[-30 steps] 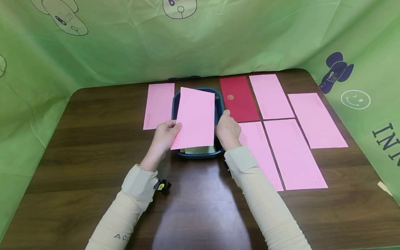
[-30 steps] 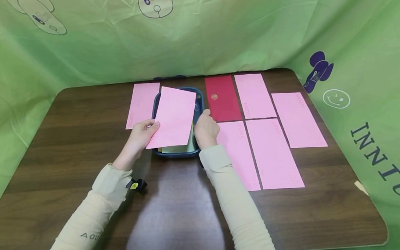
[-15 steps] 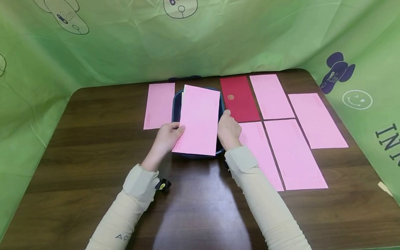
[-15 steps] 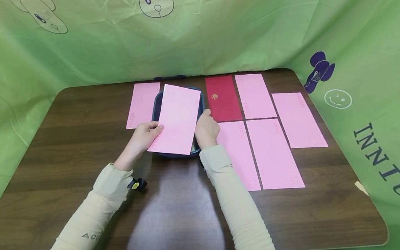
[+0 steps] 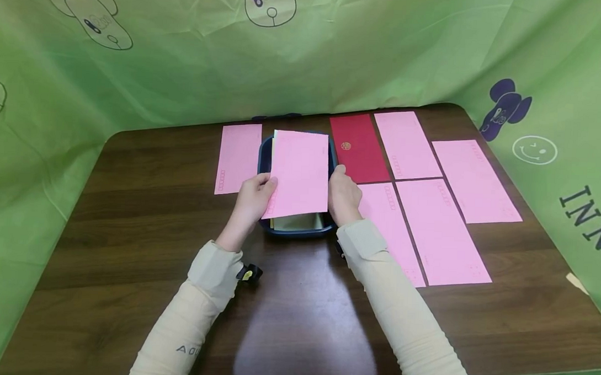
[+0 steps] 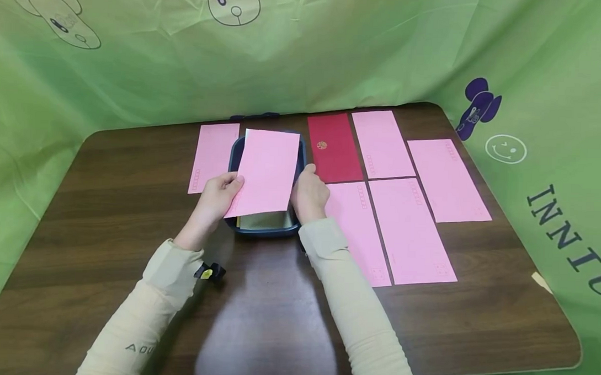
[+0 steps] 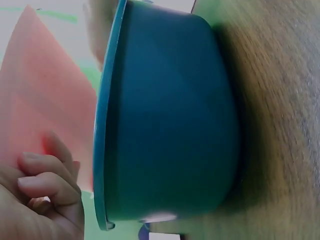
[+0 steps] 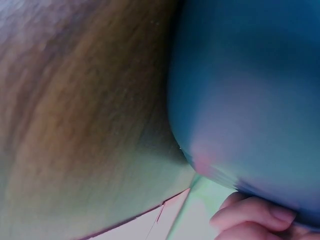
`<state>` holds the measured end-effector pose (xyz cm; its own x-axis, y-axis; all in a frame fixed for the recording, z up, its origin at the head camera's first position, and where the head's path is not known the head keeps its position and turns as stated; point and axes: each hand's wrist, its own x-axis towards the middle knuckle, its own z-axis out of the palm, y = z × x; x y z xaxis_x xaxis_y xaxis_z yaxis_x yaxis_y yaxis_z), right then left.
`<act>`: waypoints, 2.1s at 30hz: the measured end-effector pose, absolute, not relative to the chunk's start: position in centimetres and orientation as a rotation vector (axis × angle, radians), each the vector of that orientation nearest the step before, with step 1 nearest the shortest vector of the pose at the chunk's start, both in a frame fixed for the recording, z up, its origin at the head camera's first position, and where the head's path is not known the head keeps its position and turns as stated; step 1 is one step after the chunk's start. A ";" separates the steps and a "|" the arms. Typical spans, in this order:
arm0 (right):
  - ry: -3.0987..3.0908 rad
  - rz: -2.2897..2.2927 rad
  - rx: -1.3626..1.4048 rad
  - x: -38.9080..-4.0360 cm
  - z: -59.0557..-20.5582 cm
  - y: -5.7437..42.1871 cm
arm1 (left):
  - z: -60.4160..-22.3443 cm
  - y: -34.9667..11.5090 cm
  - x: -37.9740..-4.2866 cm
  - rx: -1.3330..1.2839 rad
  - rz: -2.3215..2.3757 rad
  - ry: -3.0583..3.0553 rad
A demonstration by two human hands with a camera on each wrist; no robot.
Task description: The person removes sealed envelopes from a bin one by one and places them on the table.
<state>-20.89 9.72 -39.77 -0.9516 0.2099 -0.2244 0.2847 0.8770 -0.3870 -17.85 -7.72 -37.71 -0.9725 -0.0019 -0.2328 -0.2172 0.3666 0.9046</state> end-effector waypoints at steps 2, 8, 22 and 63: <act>2.875 -0.612 0.372 -20.9 -39.8 9.7 | -37.7 -7.7 -17.9 -0.218 1.703 2.399; 2.872 -0.616 0.376 -21.0 -39.7 9.7 | -37.9 -7.8 -17.9 -0.236 1.747 2.341; 2.894 -0.774 0.358 -20.6 -39.8 9.9 | -38.3 -7.5 -17.7 -0.218 1.706 2.278; 2.805 -0.676 0.417 -21.3 -40.0 9.7 | -39.0 -19.7 -11.7 -0.474 1.509 2.454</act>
